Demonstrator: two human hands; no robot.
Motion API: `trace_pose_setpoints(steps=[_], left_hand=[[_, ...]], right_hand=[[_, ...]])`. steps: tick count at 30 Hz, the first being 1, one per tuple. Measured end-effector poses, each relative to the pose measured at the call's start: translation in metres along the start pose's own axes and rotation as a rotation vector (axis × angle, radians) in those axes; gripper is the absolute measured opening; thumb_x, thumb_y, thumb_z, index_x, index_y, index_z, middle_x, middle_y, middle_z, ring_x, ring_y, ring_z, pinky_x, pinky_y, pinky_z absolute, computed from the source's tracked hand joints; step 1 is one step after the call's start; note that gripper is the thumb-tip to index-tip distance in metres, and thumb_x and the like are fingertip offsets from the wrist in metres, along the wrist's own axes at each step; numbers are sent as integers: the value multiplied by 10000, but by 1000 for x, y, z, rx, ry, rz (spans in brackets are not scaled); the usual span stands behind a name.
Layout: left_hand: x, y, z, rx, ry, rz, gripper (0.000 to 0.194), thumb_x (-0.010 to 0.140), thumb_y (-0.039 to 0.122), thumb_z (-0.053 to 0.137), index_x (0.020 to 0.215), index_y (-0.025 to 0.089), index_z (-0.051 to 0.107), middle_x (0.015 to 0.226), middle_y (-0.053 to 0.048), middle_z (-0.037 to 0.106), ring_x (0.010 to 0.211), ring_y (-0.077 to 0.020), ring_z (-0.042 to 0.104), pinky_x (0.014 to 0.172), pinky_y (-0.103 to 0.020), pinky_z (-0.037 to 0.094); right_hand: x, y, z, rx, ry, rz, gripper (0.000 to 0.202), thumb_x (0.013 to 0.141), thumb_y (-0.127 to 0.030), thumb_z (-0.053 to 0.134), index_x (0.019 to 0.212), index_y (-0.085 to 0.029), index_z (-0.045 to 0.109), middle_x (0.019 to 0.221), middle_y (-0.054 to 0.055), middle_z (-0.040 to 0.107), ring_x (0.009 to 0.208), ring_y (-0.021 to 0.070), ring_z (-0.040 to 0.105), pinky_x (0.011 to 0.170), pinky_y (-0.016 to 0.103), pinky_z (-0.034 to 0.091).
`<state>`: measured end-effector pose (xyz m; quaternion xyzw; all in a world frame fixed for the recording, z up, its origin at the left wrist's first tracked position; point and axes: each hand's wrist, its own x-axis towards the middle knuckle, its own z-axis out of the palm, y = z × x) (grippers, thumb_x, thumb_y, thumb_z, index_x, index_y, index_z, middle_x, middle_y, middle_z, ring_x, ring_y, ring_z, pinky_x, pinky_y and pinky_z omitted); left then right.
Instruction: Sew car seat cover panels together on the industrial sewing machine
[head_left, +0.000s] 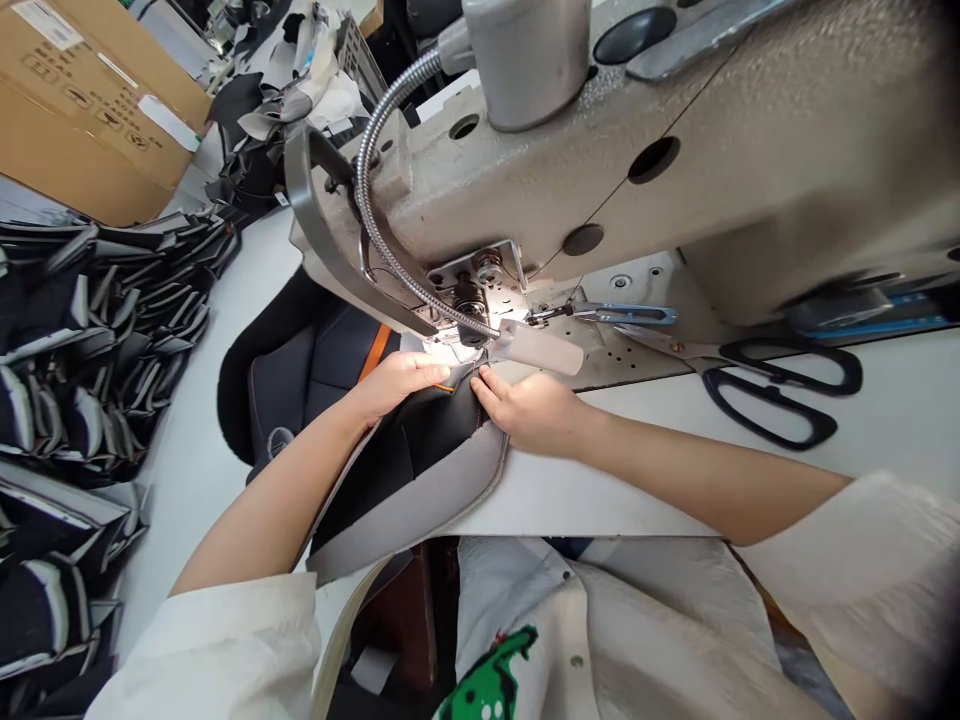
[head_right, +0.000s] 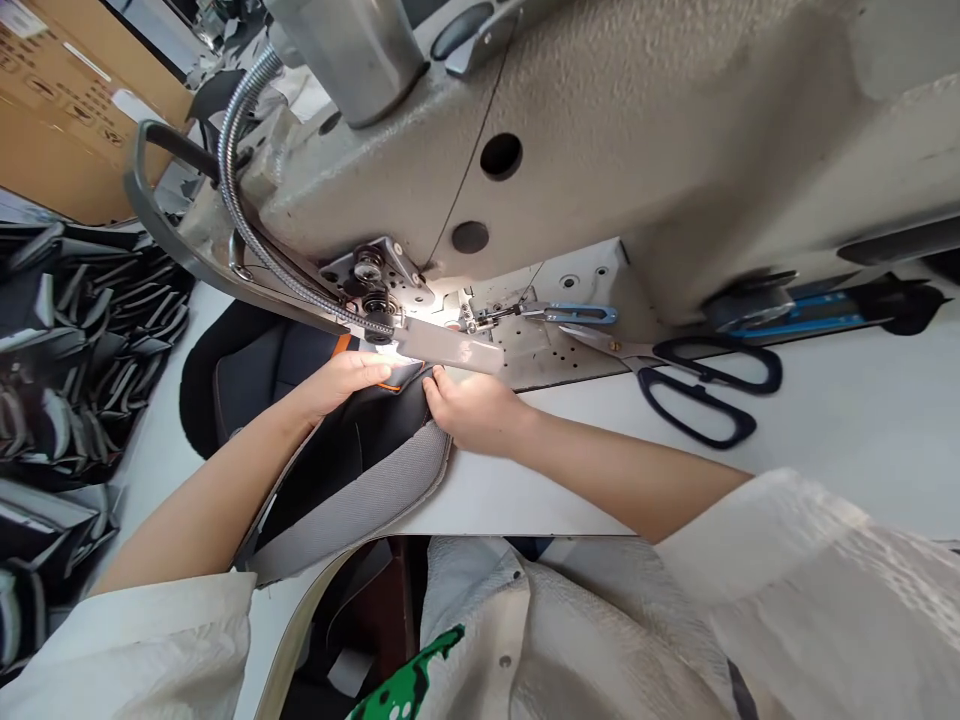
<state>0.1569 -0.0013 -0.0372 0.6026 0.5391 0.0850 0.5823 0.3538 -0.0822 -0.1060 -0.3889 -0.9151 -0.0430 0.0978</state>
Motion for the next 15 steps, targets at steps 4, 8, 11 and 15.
trace_pose_setpoints(steps=[4, 8, 11, 15], left_hand=[[-7, 11, 9, 0, -68, -9, 522, 628, 396, 780, 1085, 160, 689, 1132, -80, 670, 1157, -311, 540, 1041, -432, 378], [-6, 12, 11, -103, -75, -94, 517, 662, 395, 751, 1112, 153, 673, 1034, -76, 706, 1088, -299, 589, 1021, -438, 403], [1, 8, 9, -114, -16, -76, 456, 674, 381, 738, 1062, 145, 694, 1016, -73, 712, 1062, -290, 604, 1013, -416, 416], [12, 4, 8, -110, 60, 3, 361, 697, 366, 722, 1004, 176, 719, 1084, -58, 692, 1136, -277, 566, 1048, -384, 389]], right_hand=[[0, 1, 3, 91, 23, 33, 525, 782, -109, 440, 1287, 26, 475, 1295, 291, 477, 788, 253, 638, 448, 292, 380], [4, 1, 11, 89, 80, 77, 470, 819, -38, 357, 1264, -6, 506, 1244, 257, 539, 905, 263, 630, 525, 304, 454], [9, 2, 14, 9, 141, 85, 453, 841, -1, 319, 1253, 4, 507, 1255, 241, 538, 997, 259, 607, 646, 335, 501], [15, 4, 11, -79, 190, 104, 418, 864, 0, 316, 1227, 26, 520, 1208, 244, 569, 1091, 267, 563, 806, 390, 493]])
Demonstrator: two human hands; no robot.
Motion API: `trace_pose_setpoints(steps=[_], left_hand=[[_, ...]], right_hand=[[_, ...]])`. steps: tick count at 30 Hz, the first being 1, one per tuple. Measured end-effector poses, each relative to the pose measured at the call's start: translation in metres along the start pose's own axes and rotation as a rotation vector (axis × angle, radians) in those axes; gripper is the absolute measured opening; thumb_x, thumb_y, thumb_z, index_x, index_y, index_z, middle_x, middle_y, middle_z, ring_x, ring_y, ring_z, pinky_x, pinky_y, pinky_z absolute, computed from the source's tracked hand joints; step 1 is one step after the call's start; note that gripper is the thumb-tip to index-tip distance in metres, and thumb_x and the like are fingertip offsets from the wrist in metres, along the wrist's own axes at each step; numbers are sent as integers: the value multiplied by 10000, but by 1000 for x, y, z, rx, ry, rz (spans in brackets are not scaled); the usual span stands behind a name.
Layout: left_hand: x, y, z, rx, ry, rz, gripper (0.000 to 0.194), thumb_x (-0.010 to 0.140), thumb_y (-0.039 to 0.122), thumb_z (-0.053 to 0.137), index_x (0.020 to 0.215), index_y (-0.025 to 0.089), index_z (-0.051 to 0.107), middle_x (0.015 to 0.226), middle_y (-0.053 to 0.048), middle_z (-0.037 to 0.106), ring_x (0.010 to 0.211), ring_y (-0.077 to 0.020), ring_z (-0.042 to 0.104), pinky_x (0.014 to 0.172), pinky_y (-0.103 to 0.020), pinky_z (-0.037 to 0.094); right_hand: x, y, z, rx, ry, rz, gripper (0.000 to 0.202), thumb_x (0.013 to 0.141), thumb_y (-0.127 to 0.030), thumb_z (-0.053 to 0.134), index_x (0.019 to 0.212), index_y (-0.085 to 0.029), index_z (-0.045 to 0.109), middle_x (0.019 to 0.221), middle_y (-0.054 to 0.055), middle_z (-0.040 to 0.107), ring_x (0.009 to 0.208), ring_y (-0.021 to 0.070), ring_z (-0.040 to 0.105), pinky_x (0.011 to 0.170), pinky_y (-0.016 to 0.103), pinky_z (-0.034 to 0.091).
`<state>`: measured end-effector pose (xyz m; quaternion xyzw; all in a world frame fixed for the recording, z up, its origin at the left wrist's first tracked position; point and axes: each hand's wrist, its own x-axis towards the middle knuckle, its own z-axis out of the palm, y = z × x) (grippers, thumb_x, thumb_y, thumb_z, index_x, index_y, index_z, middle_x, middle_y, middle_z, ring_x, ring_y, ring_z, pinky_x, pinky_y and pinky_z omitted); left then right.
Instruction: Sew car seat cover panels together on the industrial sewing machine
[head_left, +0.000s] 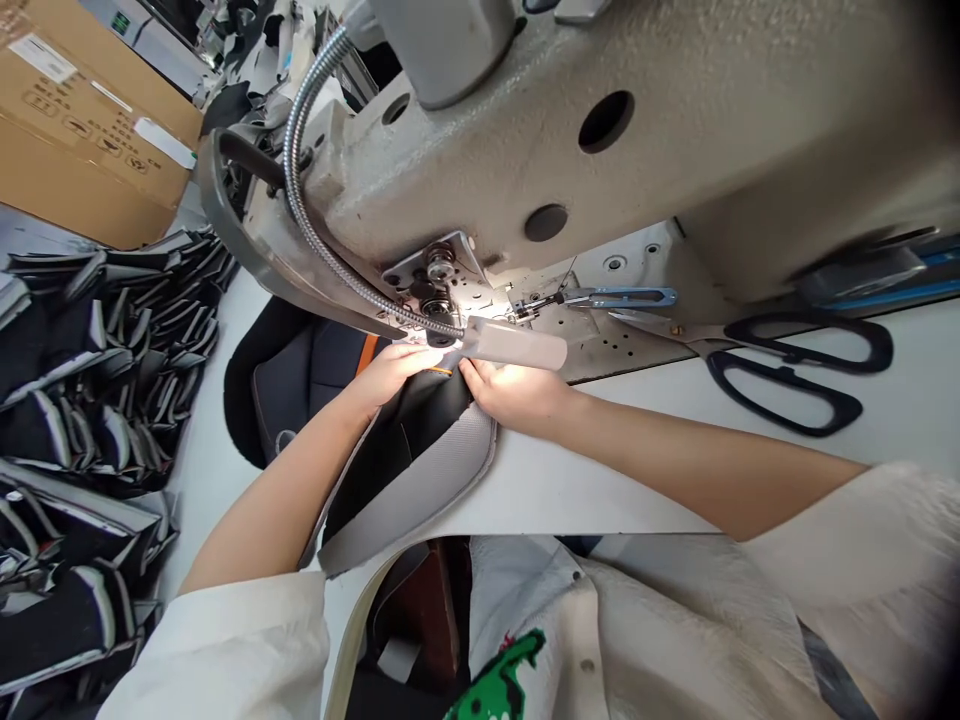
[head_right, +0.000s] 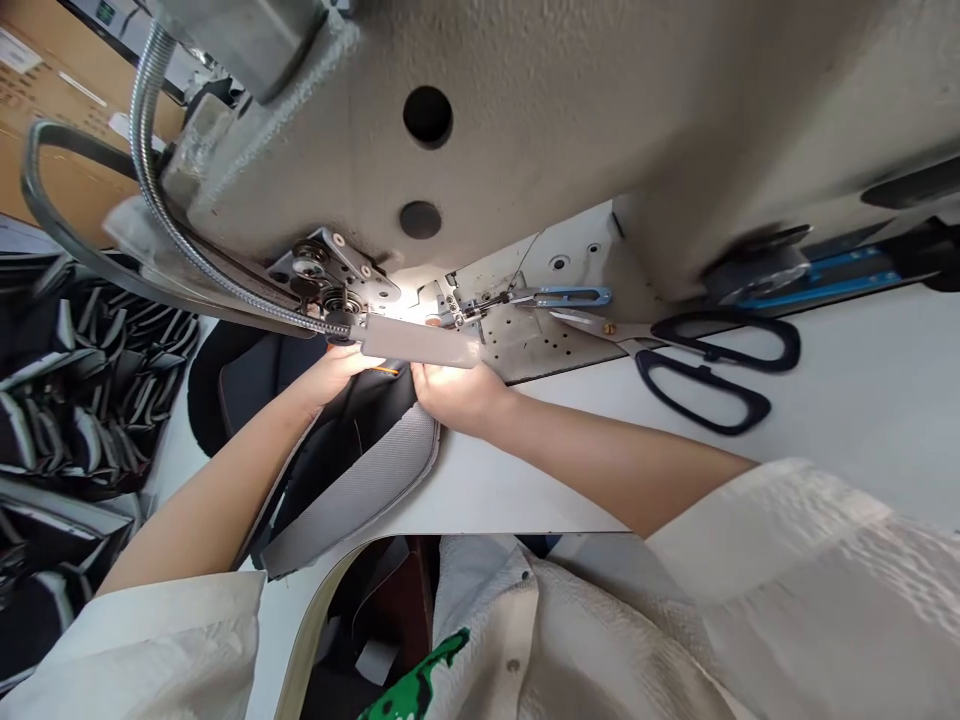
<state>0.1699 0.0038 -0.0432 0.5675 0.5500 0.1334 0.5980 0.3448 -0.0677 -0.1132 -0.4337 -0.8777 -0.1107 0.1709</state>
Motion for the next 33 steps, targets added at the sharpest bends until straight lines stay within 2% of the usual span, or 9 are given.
trace_pose_setpoints(steps=[5, 7, 10, 12, 15, 18, 23, 28, 33], left_hand=[[2, -3, 3, -2, 39, 50, 371, 681, 376, 738, 1000, 186, 722, 1142, -54, 669, 1191, -276, 526, 1086, -385, 348], [-1, -3, 3, -8, 35, 44, 397, 689, 387, 734, 1029, 183, 712, 1173, -64, 653, 1199, -287, 517, 1084, -404, 347], [-5, 2, 4, 3, -1, 33, 423, 722, 385, 708, 1087, 174, 687, 1196, -80, 639, 1222, -295, 494, 1083, -423, 340], [-8, 8, 6, 32, -34, 28, 451, 727, 383, 699, 1117, 157, 671, 1203, -92, 632, 1229, -297, 486, 1087, -428, 330], [-12, 17, 11, 148, -117, 61, 469, 730, 356, 684, 1146, 144, 650, 1212, -92, 627, 1213, -287, 499, 1084, -419, 335], [-18, 21, 23, 406, -165, 165, 386, 762, 292, 621, 1118, 145, 653, 1188, -73, 640, 1171, -255, 532, 1061, -381, 366], [-26, 20, 45, 905, -62, 255, 279, 817, 180, 449, 993, 163, 666, 1024, -47, 690, 958, -214, 619, 922, -331, 463], [-16, 21, 47, 893, -30, 297, 265, 814, 143, 412, 898, 166, 662, 960, -36, 688, 977, -198, 595, 943, -315, 445], [-10, 18, 41, 809, -36, 323, 237, 834, 191, 425, 880, 163, 656, 916, -25, 687, 929, -186, 600, 922, -293, 451]], right_hand=[[-5, 7, -13, 39, -110, -19, 432, 873, -84, 395, 1288, 10, 471, 1231, 262, 545, 844, 248, 641, 667, 355, 488], [-10, 10, -18, 146, -180, -53, 516, 868, -281, 519, 1307, -17, 465, 1308, 267, 479, 767, 235, 645, 601, 328, 471], [-14, 9, -22, 260, -298, -87, 800, 750, -613, 614, 1309, -55, 487, 1377, 249, 412, 748, 248, 649, 558, 325, 457], [-13, 3, -21, 237, -346, -79, 876, 743, -680, 581, 1328, -39, 466, 1390, 275, 377, 738, 262, 652, 556, 339, 450], [-10, -7, -17, 192, -330, -65, 903, 783, -692, 516, 1348, 7, 424, 1376, 328, 352, 717, 272, 649, 563, 352, 436], [-10, -9, -17, 194, -292, -60, 918, 775, -692, 527, 1340, 24, 424, 1359, 329, 378, 710, 266, 639, 563, 345, 421], [-14, -2, -20, 188, -255, -53, 830, 774, -660, 562, 1233, 31, 514, 1328, 314, 426, 730, 255, 624, 552, 329, 393], [-12, 2, -13, 203, -241, -7, 785, 771, -666, 560, 1182, 3, 521, 1222, 274, 508, 636, 203, 583, 520, 311, 364], [-14, 8, -9, 241, -88, -51, 666, 776, -638, 578, 1057, -34, 555, 1040, 193, 570, 921, 279, 552, 760, 354, 422]])
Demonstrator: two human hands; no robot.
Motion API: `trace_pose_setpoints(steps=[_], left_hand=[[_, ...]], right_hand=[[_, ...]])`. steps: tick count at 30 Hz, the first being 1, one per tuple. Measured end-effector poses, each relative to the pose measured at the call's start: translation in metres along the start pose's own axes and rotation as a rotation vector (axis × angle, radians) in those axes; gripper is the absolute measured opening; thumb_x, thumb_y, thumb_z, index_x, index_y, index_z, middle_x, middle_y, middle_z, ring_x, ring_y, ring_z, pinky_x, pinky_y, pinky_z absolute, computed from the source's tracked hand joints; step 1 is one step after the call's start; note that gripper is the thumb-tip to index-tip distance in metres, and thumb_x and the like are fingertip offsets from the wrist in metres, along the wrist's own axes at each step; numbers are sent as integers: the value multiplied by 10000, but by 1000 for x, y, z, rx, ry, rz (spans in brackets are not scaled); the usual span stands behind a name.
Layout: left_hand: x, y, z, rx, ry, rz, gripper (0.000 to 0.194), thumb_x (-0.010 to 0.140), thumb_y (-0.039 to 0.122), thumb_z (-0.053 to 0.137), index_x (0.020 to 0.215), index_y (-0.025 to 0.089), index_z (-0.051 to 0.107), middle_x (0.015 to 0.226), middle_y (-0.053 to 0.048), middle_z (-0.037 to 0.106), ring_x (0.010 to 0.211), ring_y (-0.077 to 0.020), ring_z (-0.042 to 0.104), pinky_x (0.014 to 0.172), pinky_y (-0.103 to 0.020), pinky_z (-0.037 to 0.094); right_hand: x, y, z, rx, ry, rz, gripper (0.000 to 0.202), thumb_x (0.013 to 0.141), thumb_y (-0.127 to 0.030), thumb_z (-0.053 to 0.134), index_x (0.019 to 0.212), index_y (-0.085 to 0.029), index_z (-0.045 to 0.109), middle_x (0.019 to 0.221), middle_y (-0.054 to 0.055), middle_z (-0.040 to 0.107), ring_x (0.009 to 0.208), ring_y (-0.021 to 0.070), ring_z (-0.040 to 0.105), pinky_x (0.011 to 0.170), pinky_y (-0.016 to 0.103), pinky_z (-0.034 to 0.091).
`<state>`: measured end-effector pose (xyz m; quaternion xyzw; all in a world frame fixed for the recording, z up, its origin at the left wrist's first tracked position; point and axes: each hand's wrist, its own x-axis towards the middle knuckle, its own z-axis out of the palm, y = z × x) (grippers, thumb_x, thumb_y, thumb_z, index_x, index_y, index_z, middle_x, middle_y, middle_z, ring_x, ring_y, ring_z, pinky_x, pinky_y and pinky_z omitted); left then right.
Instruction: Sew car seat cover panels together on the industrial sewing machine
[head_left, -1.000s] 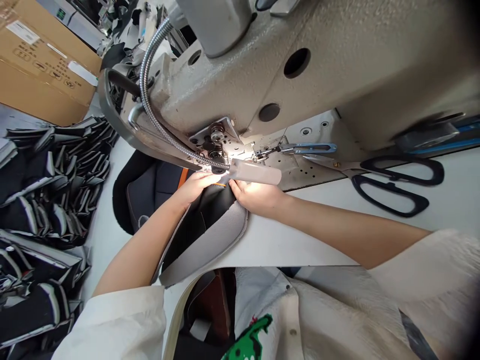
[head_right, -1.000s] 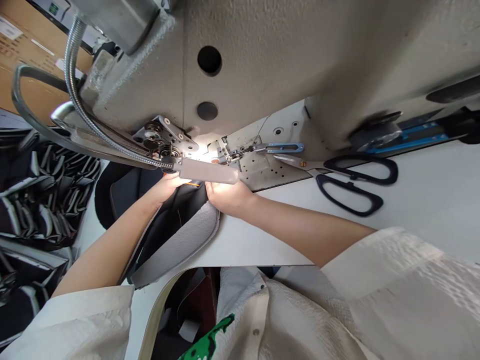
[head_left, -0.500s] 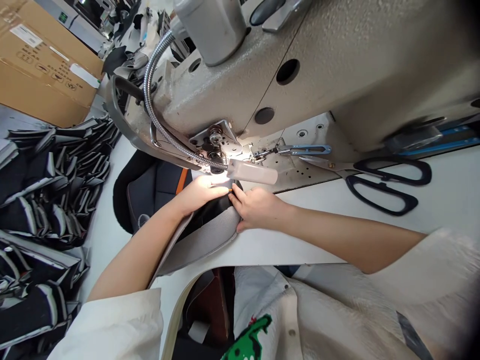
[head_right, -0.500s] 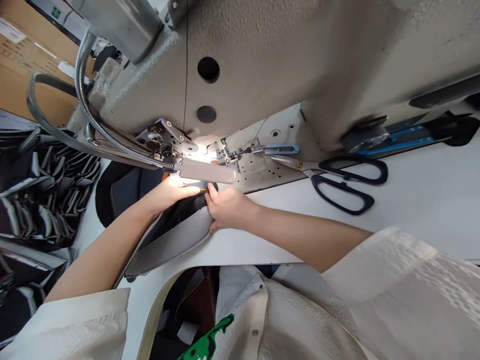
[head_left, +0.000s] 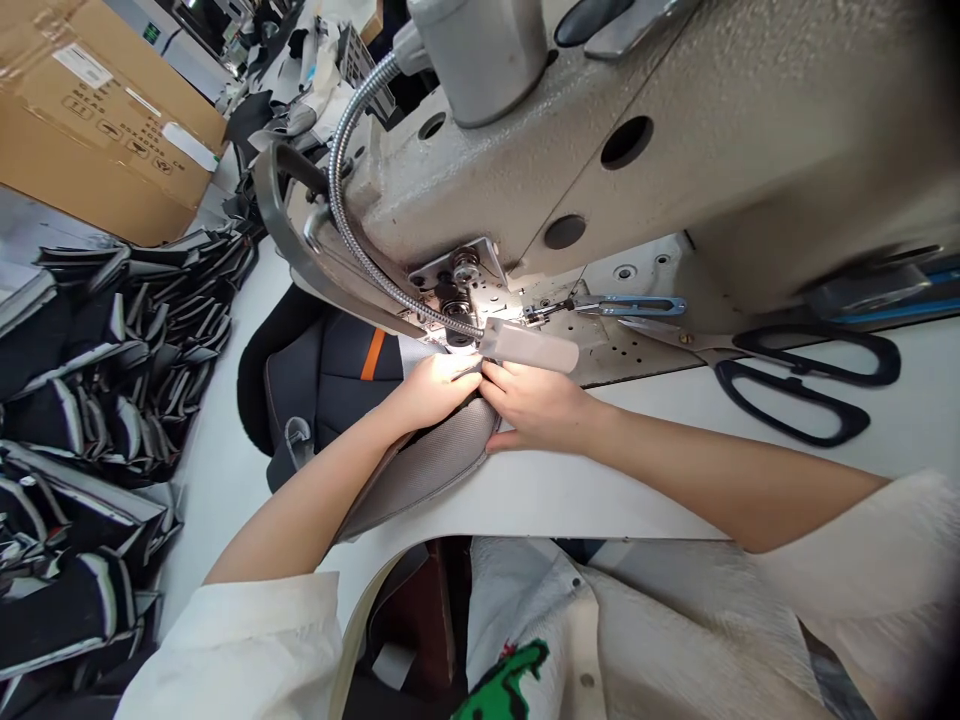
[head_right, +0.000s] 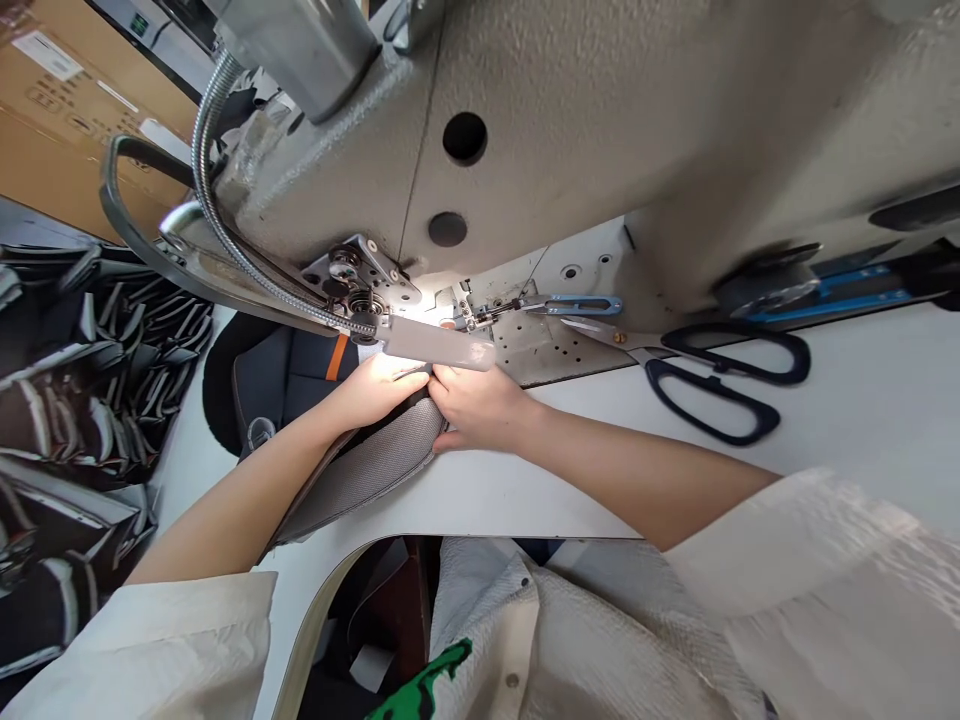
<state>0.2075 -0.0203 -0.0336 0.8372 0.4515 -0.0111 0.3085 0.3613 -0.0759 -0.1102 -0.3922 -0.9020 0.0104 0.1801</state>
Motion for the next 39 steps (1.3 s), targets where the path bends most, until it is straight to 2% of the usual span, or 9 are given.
trace_pose_setpoints(steps=[5, 8, 11, 14, 18, 23, 28, 32, 39], left_hand=[[-16, -1, -4, 235, -37, -24, 288, 841, 237, 433, 1033, 190, 642, 984, -52, 674, 921, -209, 607, 852, -303, 470], [-24, 0, -14, 372, -67, -28, 364, 844, 274, 453, 1180, 226, 585, 1065, -62, 657, 987, -233, 600, 860, -312, 457], [-22, 2, -22, 361, -45, -39, 302, 870, 254, 387, 966, 191, 667, 947, -66, 684, 895, -226, 612, 815, -308, 451], [-17, 6, -23, 298, 59, -67, 298, 859, 252, 382, 770, 170, 654, 779, -53, 669, 744, -200, 585, 719, -294, 444], [-16, 3, -19, 159, 90, -53, 293, 852, 279, 396, 832, 157, 661, 819, -41, 674, 761, -190, 580, 729, -284, 443], [-22, -9, -19, 81, 40, -57, 281, 845, 319, 449, 904, 172, 681, 852, -30, 688, 813, -204, 599, 769, -294, 455], [-21, -8, -23, 98, 57, -7, 249, 831, 288, 473, 903, 187, 689, 885, -48, 695, 875, -222, 604, 829, -323, 455], [-12, -4, -28, 129, -6, 41, 258, 840, 265, 449, 910, 202, 689, 877, -40, 697, 918, -220, 602, 875, -323, 443], [-13, 1, -8, 365, -117, 8, 345, 858, 233, 397, 1107, 181, 630, 971, -74, 674, 890, -223, 613, 814, -310, 476]], right_hand=[[-8, 4, -16, 24, 53, -133, 361, 788, -423, 651, 970, -124, 560, 1040, 120, 592, 1043, 258, 513, 900, 361, 389], [4, -8, -18, 25, -35, -219, 117, 839, -234, 562, 887, -128, 577, 826, 75, 633, 849, 208, 579, 897, 356, 388], [28, -31, -6, -35, -72, -138, 215, 855, -50, 389, 844, -101, 598, 747, 116, 641, 705, 209, 586, 798, 398, 411], [42, -45, 8, 75, -47, -83, 212, 837, -81, 415, 854, -96, 626, 828, 162, 648, 776, 251, 588, 758, 419, 413], [23, -33, 11, 252, 12, -129, 101, 778, -133, 533, 780, -147, 633, 782, 81, 638, 913, 241, 550, 867, 379, 394], [-12, -18, 1, -24, 219, -203, 225, 871, -44, 395, 812, -146, 586, 947, 92, 619, 995, 230, 537, 927, 395, 358], [7, -21, -9, -13, 26, -156, 247, 869, -36, 345, 794, -138, 556, 808, 93, 587, 643, 152, 532, 624, 303, 376], [25, -22, -11, 233, -105, 75, 140, 806, -125, 450, 864, -150, 575, 817, 67, 610, 652, 162, 553, 513, 279, 317], [8, -36, 7, 56, 117, -135, 170, 831, -82, 445, 822, -151, 601, 916, 102, 663, 959, 222, 584, 917, 359, 392]])
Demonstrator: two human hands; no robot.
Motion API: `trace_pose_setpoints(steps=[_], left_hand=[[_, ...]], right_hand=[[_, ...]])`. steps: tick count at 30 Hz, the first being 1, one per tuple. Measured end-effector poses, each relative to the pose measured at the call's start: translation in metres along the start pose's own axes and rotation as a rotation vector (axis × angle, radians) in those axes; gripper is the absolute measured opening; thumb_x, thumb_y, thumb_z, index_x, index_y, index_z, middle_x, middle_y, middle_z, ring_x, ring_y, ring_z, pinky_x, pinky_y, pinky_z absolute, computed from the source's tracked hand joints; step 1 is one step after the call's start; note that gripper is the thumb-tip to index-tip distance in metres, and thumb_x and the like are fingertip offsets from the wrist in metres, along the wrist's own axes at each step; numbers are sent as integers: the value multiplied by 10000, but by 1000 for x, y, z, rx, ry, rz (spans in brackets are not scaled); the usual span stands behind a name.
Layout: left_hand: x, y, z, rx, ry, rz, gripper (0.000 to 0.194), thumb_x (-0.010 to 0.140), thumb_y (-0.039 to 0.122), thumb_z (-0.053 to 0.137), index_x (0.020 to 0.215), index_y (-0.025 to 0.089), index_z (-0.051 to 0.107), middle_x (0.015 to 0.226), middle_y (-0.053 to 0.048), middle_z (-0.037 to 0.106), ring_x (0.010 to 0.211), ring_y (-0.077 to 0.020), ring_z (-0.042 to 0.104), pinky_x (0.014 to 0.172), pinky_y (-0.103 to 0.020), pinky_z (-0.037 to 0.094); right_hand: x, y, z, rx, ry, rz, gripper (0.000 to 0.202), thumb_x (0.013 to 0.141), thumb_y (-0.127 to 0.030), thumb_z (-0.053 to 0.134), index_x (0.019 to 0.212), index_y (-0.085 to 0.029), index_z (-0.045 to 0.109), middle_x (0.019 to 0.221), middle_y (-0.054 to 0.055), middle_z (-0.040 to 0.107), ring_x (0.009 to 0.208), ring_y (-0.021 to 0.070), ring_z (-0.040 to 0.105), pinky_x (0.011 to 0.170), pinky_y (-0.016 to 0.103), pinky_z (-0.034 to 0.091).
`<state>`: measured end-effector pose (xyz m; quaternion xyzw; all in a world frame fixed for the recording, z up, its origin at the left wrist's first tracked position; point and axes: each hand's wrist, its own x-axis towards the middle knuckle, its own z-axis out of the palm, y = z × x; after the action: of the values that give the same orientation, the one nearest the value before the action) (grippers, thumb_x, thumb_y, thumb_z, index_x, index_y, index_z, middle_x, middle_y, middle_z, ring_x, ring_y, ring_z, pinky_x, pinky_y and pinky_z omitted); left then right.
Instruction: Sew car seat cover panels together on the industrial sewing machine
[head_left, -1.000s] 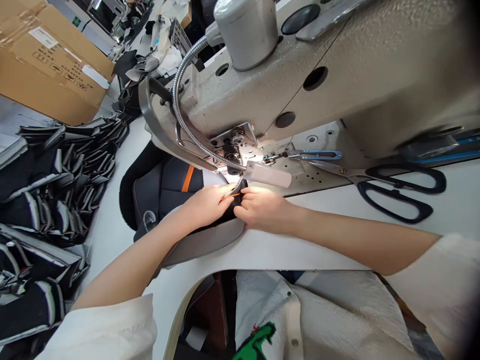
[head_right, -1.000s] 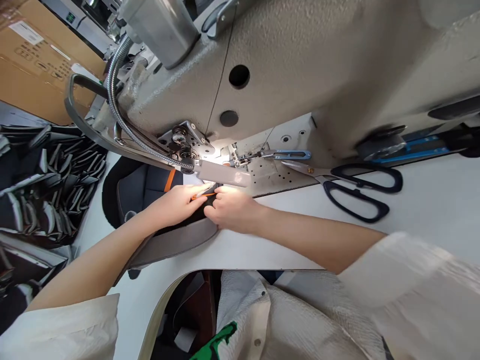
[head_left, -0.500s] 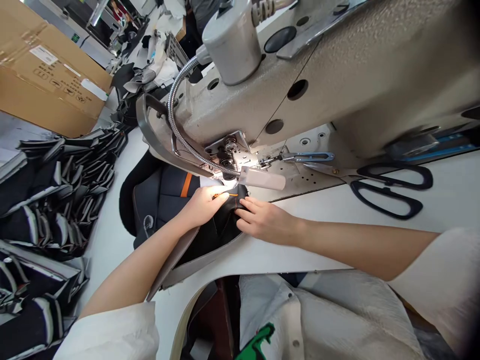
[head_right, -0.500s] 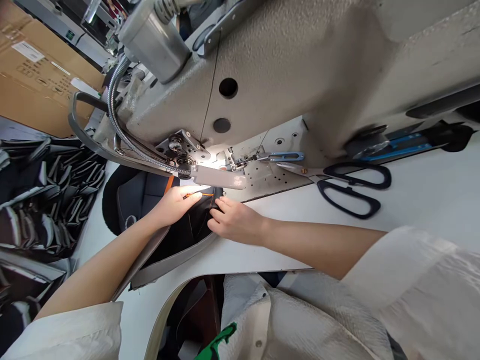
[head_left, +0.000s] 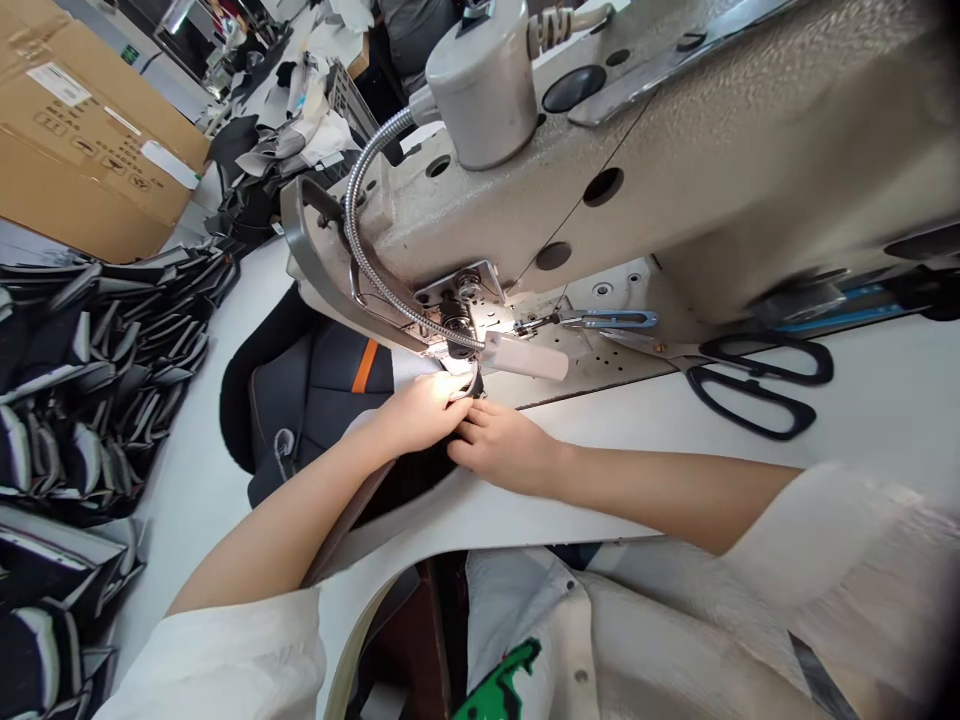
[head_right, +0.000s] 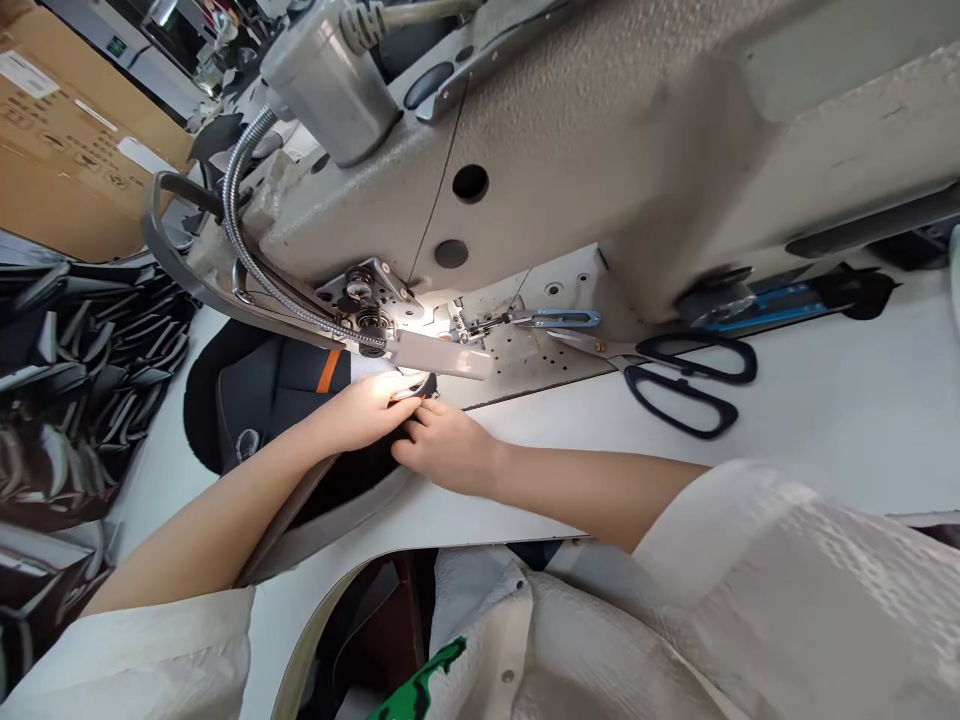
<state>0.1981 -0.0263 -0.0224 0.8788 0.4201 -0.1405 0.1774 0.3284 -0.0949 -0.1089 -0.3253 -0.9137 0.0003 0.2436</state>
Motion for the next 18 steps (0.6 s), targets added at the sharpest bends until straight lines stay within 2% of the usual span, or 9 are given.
trace_pose_setpoints(steps=[3, 6, 10, 14, 18], left_hand=[[-8, 8, 11, 198, 8, -64, 492, 853, 192, 389, 1336, 125, 458, 1120, -150, 615, 978, -268, 602, 834, -349, 477], [-11, 13, 14, 265, 19, -92, 499, 878, 188, 353, 1366, 111, 416, 1135, -167, 603, 990, -278, 604, 842, -360, 479], [-2, 10, 10, 93, -14, -46, 400, 890, 211, 337, 1227, 152, 546, 1110, -121, 637, 1005, -249, 601, 886, -338, 464], [7, 8, 9, 11, -7, -73, 318, 848, 205, 390, 1079, 199, 609, 1046, -75, 668, 1046, -244, 584, 928, -338, 437], [14, 11, 11, -50, 52, -63, 255, 838, 183, 381, 912, 200, 624, 951, -70, 673, 938, -241, 607, 859, -342, 451]], right_hand=[[-10, -5, 1, -213, 97, -25, 235, 871, -61, 395, 955, -119, 608, 1007, 159, 653, 918, 243, 613, 881, 410, 423], [-9, -4, 0, -244, 51, -2, 274, 868, -39, 380, 1020, -50, 608, 990, 198, 649, 872, 249, 625, 797, 393, 463], [-3, 1, -2, -118, -63, -15, 285, 847, 5, 370, 964, -32, 627, 880, 173, 655, 826, 227, 624, 750, 351, 481], [-7, 4, -1, -61, 14, -17, 290, 873, -23, 369, 1032, -17, 611, 991, 194, 640, 974, 244, 595, 883, 382, 455], [-9, 12, 7, 15, 70, -20, 334, 871, -42, 352, 1115, -24, 580, 1075, 185, 620, 1073, 254, 542, 995, 434, 386]])
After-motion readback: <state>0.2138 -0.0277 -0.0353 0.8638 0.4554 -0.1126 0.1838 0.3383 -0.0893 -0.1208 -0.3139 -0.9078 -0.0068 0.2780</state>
